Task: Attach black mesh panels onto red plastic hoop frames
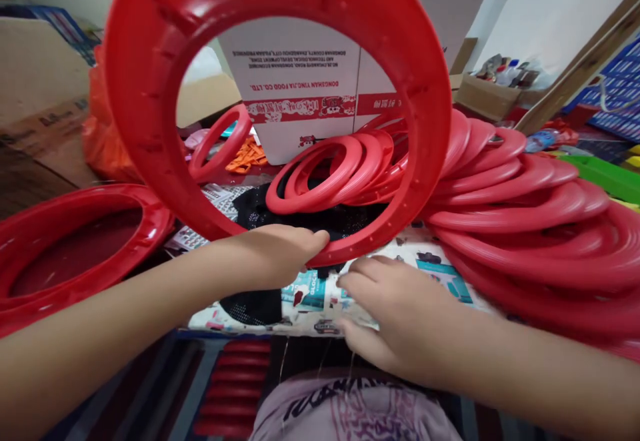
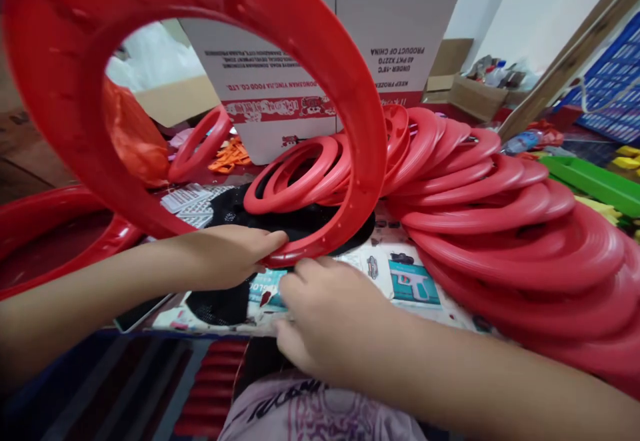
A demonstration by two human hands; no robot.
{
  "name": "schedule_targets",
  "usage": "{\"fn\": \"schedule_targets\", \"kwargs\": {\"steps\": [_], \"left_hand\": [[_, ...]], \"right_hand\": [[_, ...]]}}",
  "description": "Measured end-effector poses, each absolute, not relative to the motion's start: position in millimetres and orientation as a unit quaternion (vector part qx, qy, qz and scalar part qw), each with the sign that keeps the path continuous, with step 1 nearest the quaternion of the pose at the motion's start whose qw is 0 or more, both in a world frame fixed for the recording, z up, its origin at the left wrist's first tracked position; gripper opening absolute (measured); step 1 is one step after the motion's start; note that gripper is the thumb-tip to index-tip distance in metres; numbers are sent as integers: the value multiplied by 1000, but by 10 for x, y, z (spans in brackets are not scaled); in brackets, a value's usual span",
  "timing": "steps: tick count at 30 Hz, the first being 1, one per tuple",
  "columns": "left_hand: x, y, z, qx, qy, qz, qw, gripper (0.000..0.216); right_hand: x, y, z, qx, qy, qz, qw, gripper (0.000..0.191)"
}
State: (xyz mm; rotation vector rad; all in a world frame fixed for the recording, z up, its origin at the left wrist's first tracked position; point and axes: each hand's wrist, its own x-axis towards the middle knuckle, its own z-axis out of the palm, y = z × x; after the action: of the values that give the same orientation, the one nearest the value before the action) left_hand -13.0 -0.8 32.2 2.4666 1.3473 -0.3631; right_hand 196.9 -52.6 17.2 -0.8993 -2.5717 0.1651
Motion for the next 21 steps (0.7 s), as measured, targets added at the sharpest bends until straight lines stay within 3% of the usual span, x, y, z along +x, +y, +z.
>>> {"fn": "schedule_targets", "kwargs": {"steps": [1, 4, 8, 11, 14, 19, 21], "left_hand": [[-129, -3, 348, 857, 474, -130, 154, 11], [-127, 5, 419, 848, 494, -102, 162, 6], [-116, 4, 489, 830, 516, -88, 193, 11], [-102, -9, 515, 827, 498, -57, 254, 10], [-80, -38, 509, 813, 486, -23, 318, 15], [25, -128, 403, 800, 428, -25, 420, 17], [84, -160, 315, 803, 401, -22, 441, 18]], "right_hand": [[1891, -512, 67, -388, -888, 171, 182, 30], [1712, -383, -194, -415, -791, 385, 231, 33], [1549, -272, -398, -363, -680, 535, 347, 35], [1532, -304, -444, -365, -605, 594, 385, 18], [1669, -386, -396, -418, -655, 503, 377, 15], [2013, -500, -237, -326, -846, 28, 422, 17], [2091, -515, -189, -291, -866, -80, 399, 19]]}}
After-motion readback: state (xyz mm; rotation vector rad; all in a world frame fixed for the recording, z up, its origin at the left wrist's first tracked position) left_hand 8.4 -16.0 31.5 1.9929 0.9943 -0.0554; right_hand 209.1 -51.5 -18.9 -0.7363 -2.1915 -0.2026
